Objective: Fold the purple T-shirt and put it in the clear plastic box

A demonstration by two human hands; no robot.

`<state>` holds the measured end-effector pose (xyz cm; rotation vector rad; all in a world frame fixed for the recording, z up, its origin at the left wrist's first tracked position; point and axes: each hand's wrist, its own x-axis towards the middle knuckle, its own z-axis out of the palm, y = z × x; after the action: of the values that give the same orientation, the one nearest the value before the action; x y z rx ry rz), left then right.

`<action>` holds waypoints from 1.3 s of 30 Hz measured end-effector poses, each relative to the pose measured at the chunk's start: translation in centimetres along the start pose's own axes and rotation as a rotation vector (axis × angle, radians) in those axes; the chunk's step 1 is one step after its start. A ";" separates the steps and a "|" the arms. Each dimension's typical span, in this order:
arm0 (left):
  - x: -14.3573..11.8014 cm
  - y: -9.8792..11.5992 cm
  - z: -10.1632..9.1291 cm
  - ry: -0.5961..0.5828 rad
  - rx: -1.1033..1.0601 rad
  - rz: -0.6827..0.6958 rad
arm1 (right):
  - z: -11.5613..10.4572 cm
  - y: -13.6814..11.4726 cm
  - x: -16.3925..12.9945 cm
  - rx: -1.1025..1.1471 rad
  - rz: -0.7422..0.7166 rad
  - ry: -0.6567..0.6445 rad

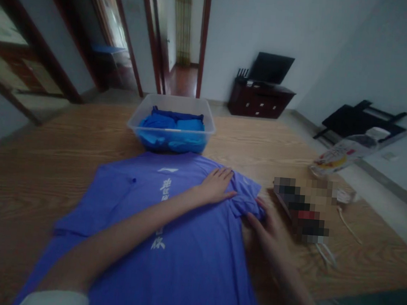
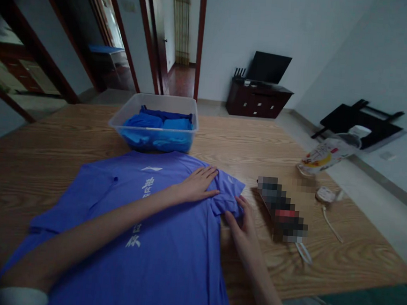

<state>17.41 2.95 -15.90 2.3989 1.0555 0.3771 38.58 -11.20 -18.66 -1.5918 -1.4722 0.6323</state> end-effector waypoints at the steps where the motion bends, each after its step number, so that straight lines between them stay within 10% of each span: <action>1: -0.2 -0.2 0.6 -0.002 0.052 0.009 | -0.1 -0.2 -0.4 0.068 0.040 0.009; 9: 1.5 -1.7 1.1 -0.020 0.288 0.005 | -1.4 -0.8 -0.5 0.198 0.081 0.206; 14: 2.6 -2.3 0.9 -0.012 0.215 0.048 | -1.1 -3.0 -4.8 -0.134 -0.135 0.112; 23: 5.4 -1.1 1.3 0.083 -0.050 0.144 | 1.9 -3.5 -8.6 -0.613 -0.212 -0.018; 31: 5.9 1.8 2.5 0.134 -0.276 0.097 | -2.2 -1.1 -9.1 -0.504 -0.222 -0.228; 39: 7.3 0.5 2.9 0.012 -0.666 0.202 | -2.4 -0.5 -7.0 -0.619 -0.130 -0.071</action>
<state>23.82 7.18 -17.64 1.8948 0.5632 0.6898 39.10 -18.60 -18.31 -1.9175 -1.9282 0.1556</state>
